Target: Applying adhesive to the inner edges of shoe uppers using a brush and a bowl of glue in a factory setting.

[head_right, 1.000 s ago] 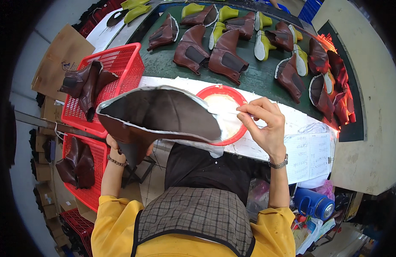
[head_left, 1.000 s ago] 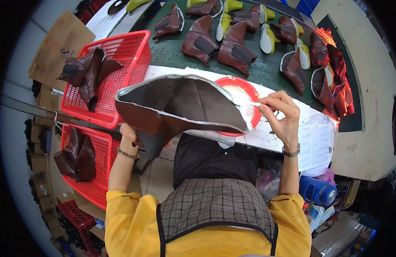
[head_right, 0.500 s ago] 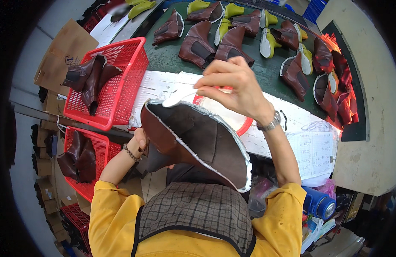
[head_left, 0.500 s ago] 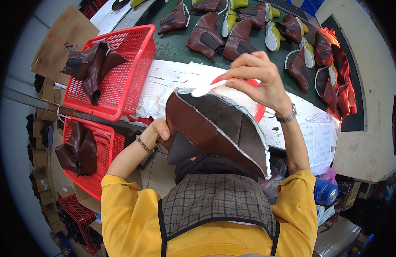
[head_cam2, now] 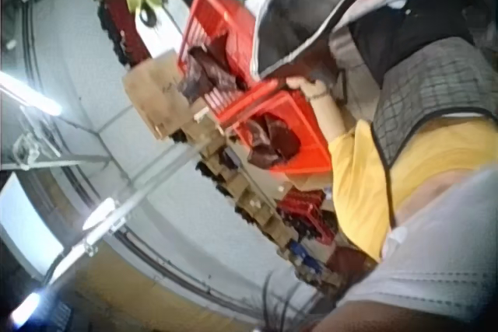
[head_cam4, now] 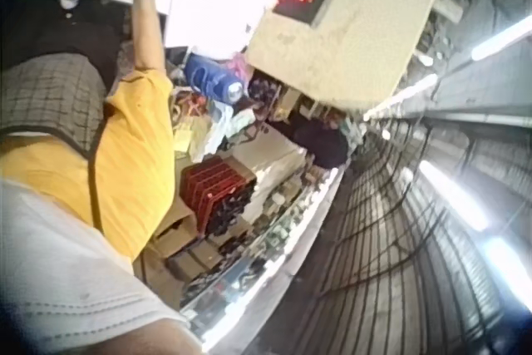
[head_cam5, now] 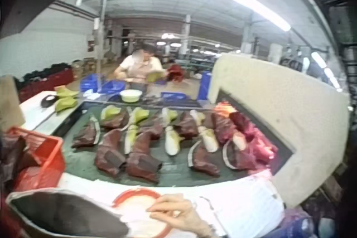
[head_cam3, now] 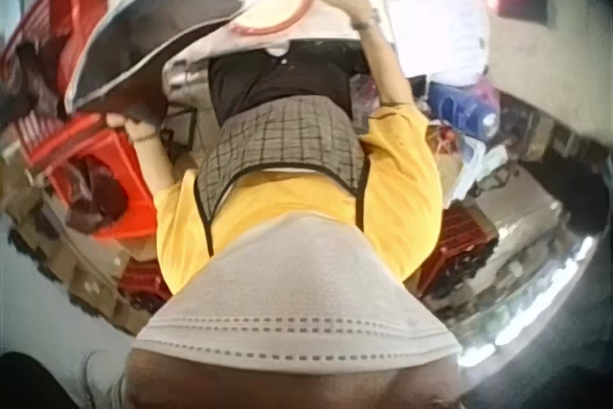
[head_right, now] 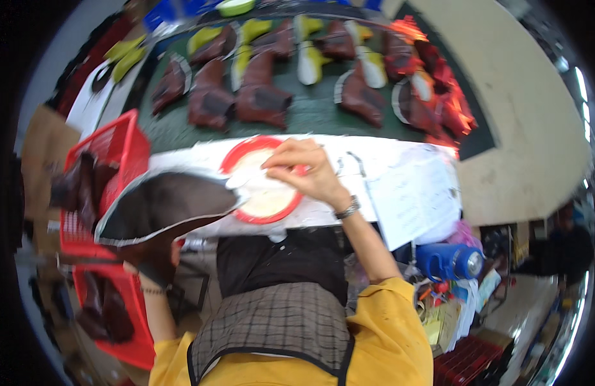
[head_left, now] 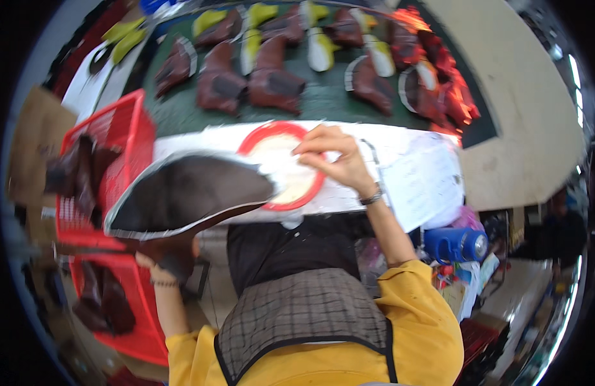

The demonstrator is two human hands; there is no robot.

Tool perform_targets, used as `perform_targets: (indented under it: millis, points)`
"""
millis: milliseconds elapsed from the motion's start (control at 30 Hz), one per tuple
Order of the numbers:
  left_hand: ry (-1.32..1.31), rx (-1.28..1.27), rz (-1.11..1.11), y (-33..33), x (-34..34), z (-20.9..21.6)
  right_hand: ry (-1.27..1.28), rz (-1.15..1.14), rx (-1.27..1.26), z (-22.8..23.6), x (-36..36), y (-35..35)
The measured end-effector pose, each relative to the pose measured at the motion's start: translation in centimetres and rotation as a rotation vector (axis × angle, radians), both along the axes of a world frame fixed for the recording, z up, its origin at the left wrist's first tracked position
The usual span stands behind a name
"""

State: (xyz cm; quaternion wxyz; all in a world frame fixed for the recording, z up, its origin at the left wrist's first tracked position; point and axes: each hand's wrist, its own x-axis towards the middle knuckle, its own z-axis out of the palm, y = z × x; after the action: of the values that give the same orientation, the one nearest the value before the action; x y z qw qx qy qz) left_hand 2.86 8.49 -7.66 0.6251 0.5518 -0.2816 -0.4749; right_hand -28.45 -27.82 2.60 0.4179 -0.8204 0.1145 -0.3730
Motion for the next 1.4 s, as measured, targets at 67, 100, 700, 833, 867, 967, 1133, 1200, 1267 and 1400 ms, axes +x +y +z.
perform_targets:
  millis: [67,100,700,833,867,967,1133,1200,1267,1400]
  points:
    - [0.329,-0.558,-0.416,-3.2,1.6,2.3,0.053,-0.078,-0.052,-0.6,-1.3,0.1]
    - [0.266,-0.467,-0.387,-3.8,1.5,2.9,0.04,-0.139,-0.012,-1.1,-2.4,-0.3]
    - [0.453,-0.292,0.213,-4.4,-0.6,-1.7,0.161,-0.444,0.327,-12.0,-9.9,-4.1]
    - [0.486,-0.314,0.213,-2.9,-2.1,3.3,0.062,-0.542,0.38,-13.2,-9.1,-3.9]
    - [0.356,-0.289,0.293,-1.4,-0.7,2.6,0.044,-0.549,0.361,-13.3,-9.1,-3.9]
    - [0.217,-0.254,0.45,-4.1,-0.1,6.4,0.077,-0.581,0.36,-13.7,-10.0,-4.1]
    - [0.014,-0.082,0.703,-9.8,1.5,16.1,0.098,-0.549,0.366,-13.6,-10.0,-3.8]
    - [0.029,-0.15,0.605,-11.6,5.2,17.1,0.107,-0.608,0.344,-13.6,-10.1,-3.7]
    - [-0.008,-0.255,0.473,-13.0,9.4,17.3,0.123,-0.579,0.379,-13.4,-10.1,-3.6]
    - [0.099,-0.341,0.429,-17.0,11.3,17.1,0.119,-0.673,0.174,-9.0,-6.8,-4.3]
